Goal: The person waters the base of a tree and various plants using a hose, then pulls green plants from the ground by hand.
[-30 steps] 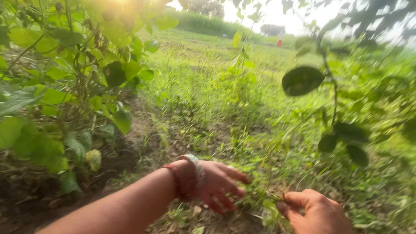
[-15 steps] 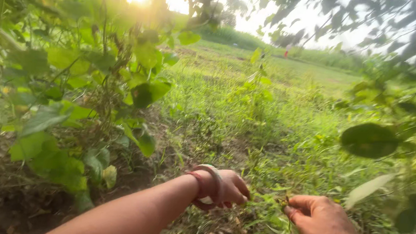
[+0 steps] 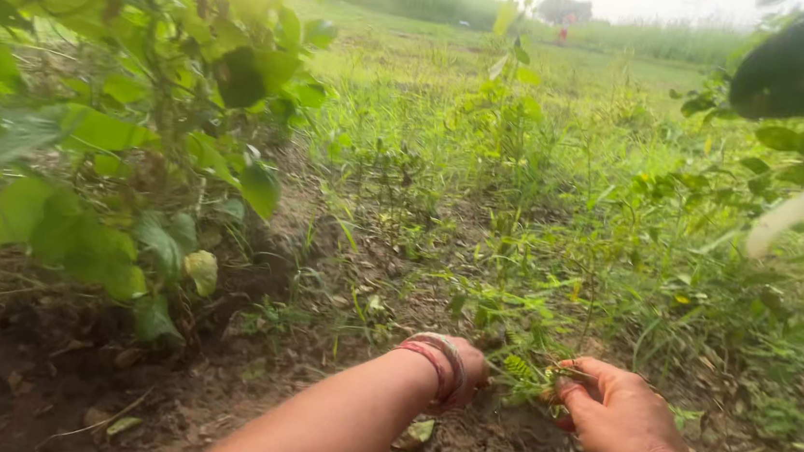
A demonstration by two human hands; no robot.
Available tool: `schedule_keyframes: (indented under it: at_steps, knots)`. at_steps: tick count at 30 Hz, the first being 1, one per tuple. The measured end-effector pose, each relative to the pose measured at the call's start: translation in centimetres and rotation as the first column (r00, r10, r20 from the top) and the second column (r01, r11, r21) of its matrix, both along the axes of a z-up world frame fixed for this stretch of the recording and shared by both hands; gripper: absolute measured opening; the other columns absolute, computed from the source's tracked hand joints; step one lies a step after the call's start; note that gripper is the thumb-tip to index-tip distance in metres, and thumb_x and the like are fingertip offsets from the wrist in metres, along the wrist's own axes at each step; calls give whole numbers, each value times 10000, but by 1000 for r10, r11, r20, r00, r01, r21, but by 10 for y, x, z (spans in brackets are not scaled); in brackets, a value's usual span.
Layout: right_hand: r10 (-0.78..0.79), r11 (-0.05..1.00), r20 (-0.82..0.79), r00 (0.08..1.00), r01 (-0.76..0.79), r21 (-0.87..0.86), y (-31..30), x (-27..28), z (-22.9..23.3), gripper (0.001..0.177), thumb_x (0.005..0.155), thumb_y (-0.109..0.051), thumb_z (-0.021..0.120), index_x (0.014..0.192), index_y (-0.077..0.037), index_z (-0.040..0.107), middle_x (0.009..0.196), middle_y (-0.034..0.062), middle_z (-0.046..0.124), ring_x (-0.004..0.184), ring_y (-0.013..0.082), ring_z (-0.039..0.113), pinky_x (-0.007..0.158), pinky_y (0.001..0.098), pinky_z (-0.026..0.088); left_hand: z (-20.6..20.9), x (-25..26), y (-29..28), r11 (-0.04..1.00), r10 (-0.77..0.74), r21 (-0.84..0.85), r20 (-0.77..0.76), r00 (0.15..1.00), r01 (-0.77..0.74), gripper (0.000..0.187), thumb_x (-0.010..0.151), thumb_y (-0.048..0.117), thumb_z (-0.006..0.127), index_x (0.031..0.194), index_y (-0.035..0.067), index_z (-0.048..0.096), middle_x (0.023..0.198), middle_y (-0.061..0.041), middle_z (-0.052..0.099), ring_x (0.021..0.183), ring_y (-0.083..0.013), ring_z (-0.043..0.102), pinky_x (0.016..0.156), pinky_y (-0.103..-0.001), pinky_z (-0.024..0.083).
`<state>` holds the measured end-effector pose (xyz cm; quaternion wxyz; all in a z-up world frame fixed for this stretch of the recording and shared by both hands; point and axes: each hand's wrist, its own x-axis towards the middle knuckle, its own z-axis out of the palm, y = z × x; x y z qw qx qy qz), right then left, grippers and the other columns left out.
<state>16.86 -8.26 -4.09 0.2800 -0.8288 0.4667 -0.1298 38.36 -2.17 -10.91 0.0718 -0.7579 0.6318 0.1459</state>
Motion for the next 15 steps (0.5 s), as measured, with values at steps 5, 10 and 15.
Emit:
schedule_keyframes:
  at_steps: [5,10,15]
  knots:
    - [-50,997,-115,992,56,44,1,-21,-9,349,914,-386,667,1247,-336,757,843,-2,800,778,157,768,790,347,583,-64,-7,-15,977,-200,-20,256,946,212,575,802,247,814,1351,225,644,1487,-25,553,1338,-257,548,1055,-430,488]
    - [36,998,-9,999,-35,51,11,-33,-10,323,931,-393,682,1231,-291,747,806,29,800,756,142,782,776,324,575,-65,-27,-19,993,-76,112,255,964,48,619,884,360,738,1465,302,530,1590,39,426,1458,-231,405,1104,-558,414]
    - [11,997,-45,999,-7,74,20,-38,-11,305,937,-359,697,1225,-282,757,806,13,834,776,119,766,787,315,570,-44,-29,-6,994,-64,102,341,938,31,605,882,353,761,1447,266,561,1559,19,475,1458,-235,404,1091,-551,402]
